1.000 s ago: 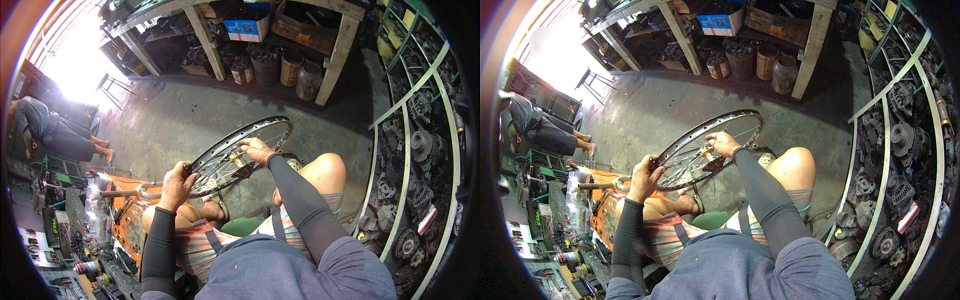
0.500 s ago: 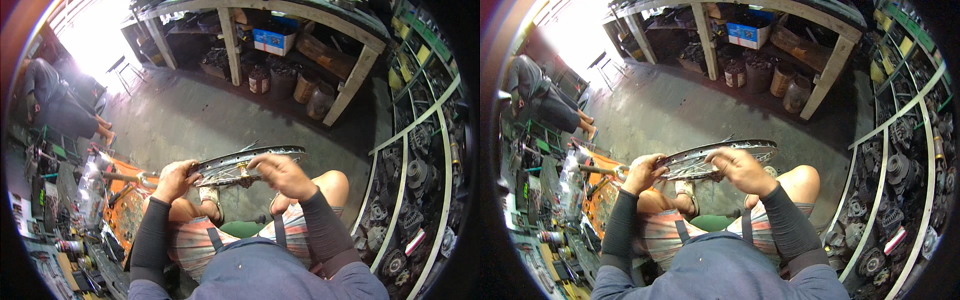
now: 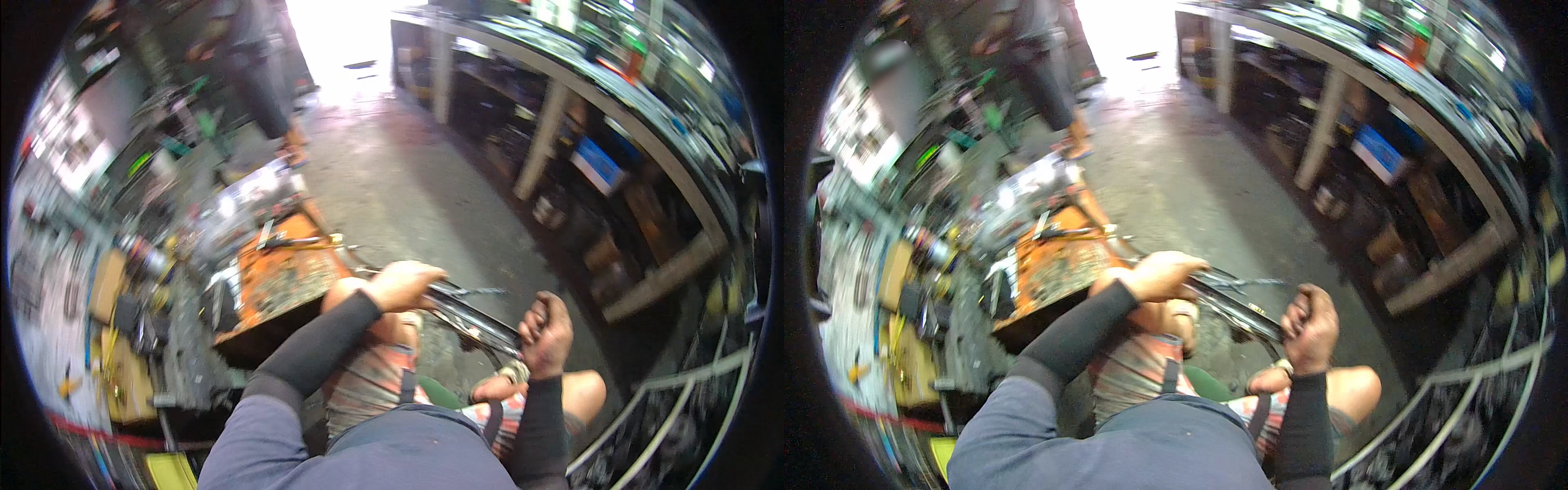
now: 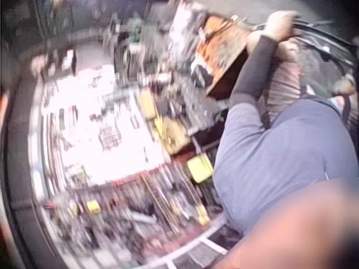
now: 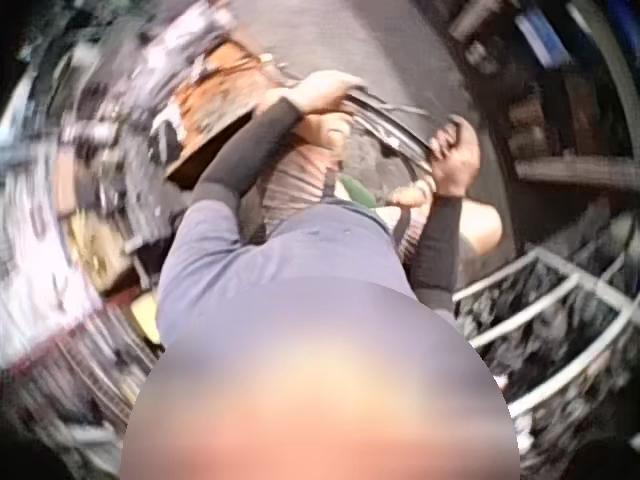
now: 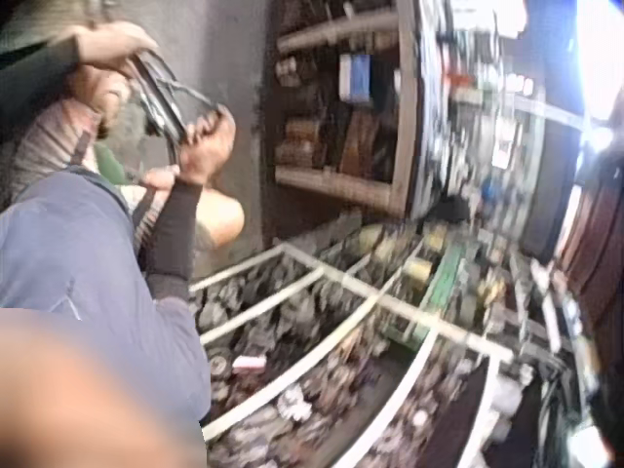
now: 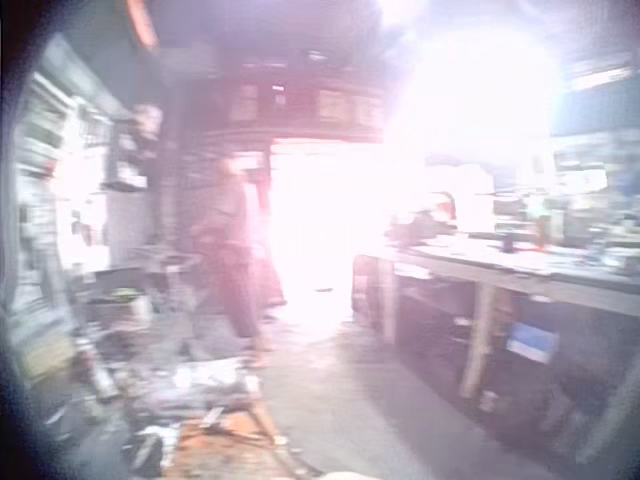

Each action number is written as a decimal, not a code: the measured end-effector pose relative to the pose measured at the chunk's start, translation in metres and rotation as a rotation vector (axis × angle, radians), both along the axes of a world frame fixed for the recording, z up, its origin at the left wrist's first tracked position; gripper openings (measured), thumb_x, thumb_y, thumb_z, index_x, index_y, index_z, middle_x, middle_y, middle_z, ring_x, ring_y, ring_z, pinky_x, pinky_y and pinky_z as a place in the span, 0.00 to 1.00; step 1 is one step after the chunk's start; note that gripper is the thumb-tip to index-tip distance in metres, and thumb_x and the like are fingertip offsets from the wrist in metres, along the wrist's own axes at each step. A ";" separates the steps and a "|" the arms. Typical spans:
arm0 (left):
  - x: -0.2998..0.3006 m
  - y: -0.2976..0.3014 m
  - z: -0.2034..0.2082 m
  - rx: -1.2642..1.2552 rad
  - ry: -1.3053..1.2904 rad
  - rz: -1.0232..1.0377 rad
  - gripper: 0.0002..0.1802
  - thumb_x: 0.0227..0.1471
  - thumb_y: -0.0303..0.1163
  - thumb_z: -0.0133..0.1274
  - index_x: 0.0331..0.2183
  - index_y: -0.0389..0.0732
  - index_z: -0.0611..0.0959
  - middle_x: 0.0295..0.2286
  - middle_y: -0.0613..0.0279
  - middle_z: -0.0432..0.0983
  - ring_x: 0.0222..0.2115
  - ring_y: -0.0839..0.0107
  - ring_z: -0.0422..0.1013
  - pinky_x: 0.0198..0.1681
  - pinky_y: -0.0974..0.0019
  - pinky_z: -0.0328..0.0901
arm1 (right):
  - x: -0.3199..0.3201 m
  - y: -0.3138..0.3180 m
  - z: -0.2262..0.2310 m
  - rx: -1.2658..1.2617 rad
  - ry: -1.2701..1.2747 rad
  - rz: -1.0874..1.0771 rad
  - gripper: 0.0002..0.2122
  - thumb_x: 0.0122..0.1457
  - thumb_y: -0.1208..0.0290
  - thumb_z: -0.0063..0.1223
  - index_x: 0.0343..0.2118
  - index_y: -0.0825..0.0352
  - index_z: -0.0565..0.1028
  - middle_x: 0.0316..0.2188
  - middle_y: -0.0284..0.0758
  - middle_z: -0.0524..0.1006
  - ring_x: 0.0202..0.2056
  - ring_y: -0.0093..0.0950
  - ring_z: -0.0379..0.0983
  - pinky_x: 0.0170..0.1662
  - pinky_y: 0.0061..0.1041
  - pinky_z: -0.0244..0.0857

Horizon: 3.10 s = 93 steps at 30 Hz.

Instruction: The person sits on the floor in a workshop and uses a spoke wrench to tighten the nipples on a bicycle wheel. They rotate the wheel and adjust multiple spokes to true the rim.

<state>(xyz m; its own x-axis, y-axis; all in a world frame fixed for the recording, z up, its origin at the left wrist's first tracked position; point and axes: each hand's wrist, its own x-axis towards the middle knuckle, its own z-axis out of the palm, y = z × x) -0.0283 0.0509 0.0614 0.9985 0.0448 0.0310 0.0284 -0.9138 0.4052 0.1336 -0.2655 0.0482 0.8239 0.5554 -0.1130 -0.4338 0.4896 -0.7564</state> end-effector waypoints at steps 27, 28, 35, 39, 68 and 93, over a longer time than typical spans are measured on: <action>-0.029 -0.109 0.112 -2.117 -0.241 0.157 0.27 0.83 0.51 0.44 0.64 0.39 0.76 0.56 0.45 0.84 0.53 0.57 0.85 0.55 0.54 0.83 | -0.091 0.018 0.139 0.303 -1.321 -0.325 0.21 0.79 0.44 0.49 0.55 0.60 0.77 0.55 0.41 0.75 0.61 0.45 0.70 0.72 0.50 0.65; -0.029 -0.112 0.103 -2.277 -0.208 0.173 0.26 0.84 0.50 0.43 0.66 0.41 0.76 0.56 0.47 0.84 0.53 0.59 0.84 0.53 0.56 0.83 | -0.098 0.023 0.142 0.243 -1.501 -0.133 0.19 0.77 0.46 0.53 0.56 0.57 0.79 0.60 0.42 0.74 0.65 0.49 0.68 0.73 0.53 0.63; -0.085 -0.048 0.071 -2.344 -0.680 0.412 0.17 0.83 0.43 0.47 0.62 0.47 0.78 0.30 0.73 0.68 0.25 0.81 0.64 0.30 0.72 0.66 | -0.106 0.055 0.106 -0.222 -1.793 0.378 0.33 0.61 0.64 0.78 0.69 0.55 0.74 0.79 0.60 0.60 0.78 0.66 0.58 0.77 0.61 0.59; -0.159 0.030 0.107 -1.676 -0.870 0.746 0.16 0.80 0.38 0.53 0.62 0.46 0.79 0.30 0.77 0.67 0.20 0.85 0.59 0.20 0.78 0.55 | -0.081 0.033 0.089 -0.385 -1.599 0.422 0.44 0.56 0.71 0.79 0.76 0.62 0.66 0.79 0.65 0.56 0.76 0.70 0.60 0.76 0.57 0.63; -0.065 0.034 0.061 -0.222 -0.419 0.404 0.28 0.58 0.23 0.69 0.59 0.37 0.86 0.58 0.48 0.84 0.61 0.51 0.79 0.68 0.53 0.71 | 0.086 0.024 0.007 -1.216 -0.917 0.140 0.23 0.64 0.58 0.72 0.57 0.66 0.84 0.48 0.50 0.89 0.51 0.50 0.87 0.57 0.44 0.78; 0.105 -0.031 -0.022 -1.242 -0.047 0.569 0.38 0.63 0.26 0.59 0.72 0.38 0.69 0.41 0.59 0.83 0.36 0.71 0.80 0.40 0.64 0.78 | 0.061 -0.027 -0.027 -0.973 -0.937 0.582 0.26 0.75 0.62 0.58 0.72 0.70 0.74 0.61 0.56 0.83 0.62 0.53 0.82 0.66 0.46 0.74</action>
<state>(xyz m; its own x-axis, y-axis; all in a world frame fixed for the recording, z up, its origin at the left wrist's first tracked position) 0.0764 0.0198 0.0391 0.8323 0.4678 -0.2974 0.2384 0.1823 0.9539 0.1945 -0.2928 0.0208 0.4969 0.8465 -0.1910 0.4367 -0.4341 -0.7879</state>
